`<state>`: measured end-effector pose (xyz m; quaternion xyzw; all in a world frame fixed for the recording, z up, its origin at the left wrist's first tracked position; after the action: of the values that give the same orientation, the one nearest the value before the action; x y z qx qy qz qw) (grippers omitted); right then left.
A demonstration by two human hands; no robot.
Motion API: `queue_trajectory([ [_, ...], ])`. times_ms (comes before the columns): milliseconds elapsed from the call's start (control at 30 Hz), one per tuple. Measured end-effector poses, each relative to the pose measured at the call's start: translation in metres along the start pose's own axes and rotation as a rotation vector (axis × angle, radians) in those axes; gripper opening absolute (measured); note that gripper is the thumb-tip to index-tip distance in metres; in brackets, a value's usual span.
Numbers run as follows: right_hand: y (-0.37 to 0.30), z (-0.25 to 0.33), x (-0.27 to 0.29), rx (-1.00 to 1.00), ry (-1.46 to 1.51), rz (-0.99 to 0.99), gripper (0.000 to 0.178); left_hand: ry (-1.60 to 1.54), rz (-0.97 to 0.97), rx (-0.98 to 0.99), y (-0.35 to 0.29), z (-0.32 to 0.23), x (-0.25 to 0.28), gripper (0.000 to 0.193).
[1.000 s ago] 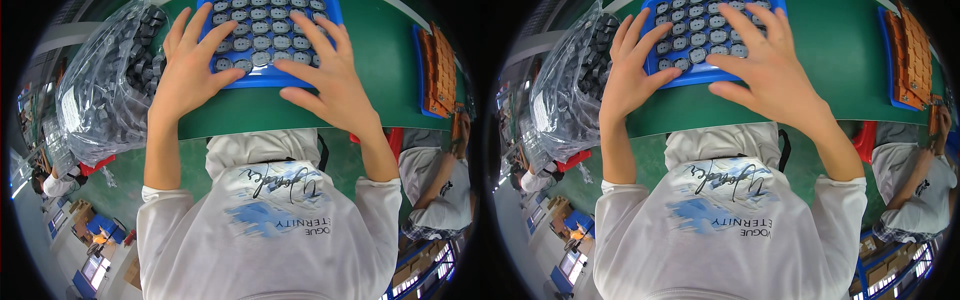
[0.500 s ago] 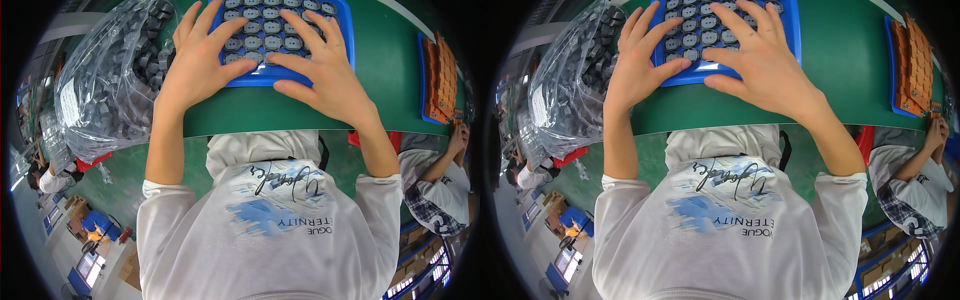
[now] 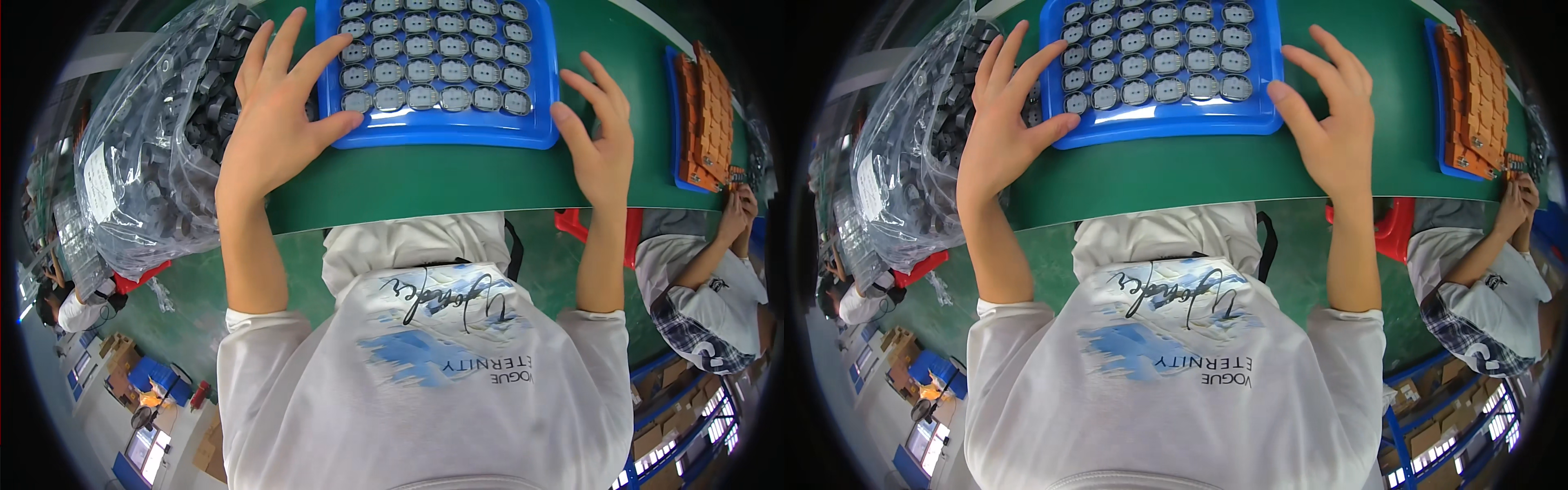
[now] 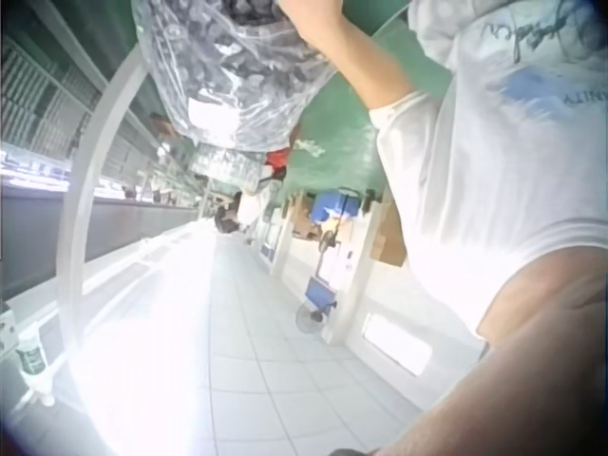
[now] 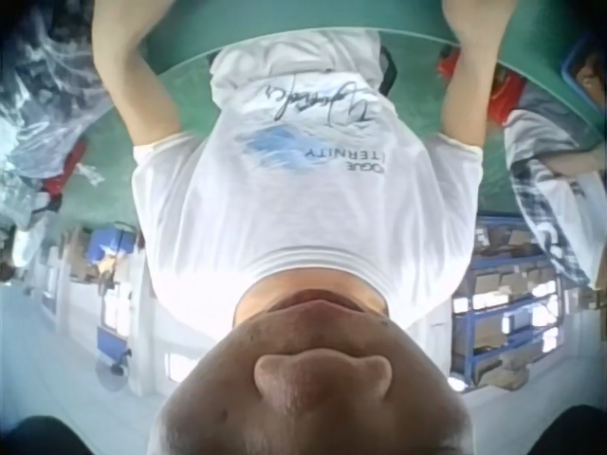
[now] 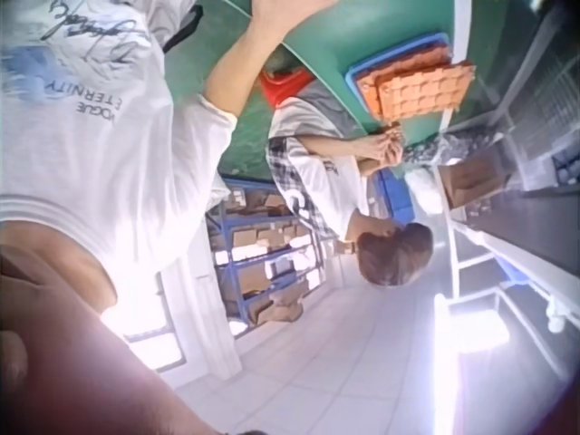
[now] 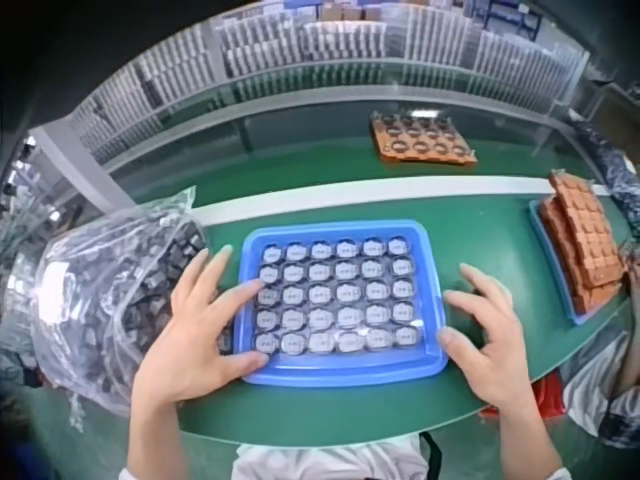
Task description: Placing small silver metal components into the designated slots of a blue plastic tray.
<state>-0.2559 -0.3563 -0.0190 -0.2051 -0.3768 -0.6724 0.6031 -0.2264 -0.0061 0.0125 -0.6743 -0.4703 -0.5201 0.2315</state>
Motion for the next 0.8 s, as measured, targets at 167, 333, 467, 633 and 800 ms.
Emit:
queue_trajectory([
  [167, -0.008, 0.003, -0.002, 0.018, 0.015, -0.007, 0.039, -0.047, -0.029, -0.186, 0.009, -0.032, -0.001, 0.066],
  [333, -0.015, 0.021, -0.007, 0.07, -0.029, 0.057, 0.029, -0.182, 0.061, -0.251, 0.004, -0.065, -0.022, 0.052],
  [467, -0.016, 0.019, -0.01, 0.094, -0.024, 0.051, 0.031, -0.151, 0.016, -0.237, 0.002, -0.064, -0.028, 0.05],
  [633, -0.015, 0.019, -0.012, 0.052, 0.041, 0.078, 0.034, -0.152, 0.007, -0.228, 0.003, -0.064, -0.031, 0.047],
  [800, -0.017, 0.018, -0.01, 0.092, -0.009, 0.077, 0.031, -0.18, -0.029, -0.239, 0.001, -0.065, -0.029, 0.048],
])
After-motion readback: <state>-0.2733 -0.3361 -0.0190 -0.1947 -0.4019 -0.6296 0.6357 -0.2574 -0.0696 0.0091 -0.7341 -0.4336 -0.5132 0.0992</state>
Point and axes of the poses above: each hand's wrist, its own y-axis towards the middle knuckle, its own x-axis out of the back of the hand, z = x × y, the point moved 1 cm from there along y, towards the middle knuckle, and after that the axes turned 6 degrees about -x, right-handed, at the moved point
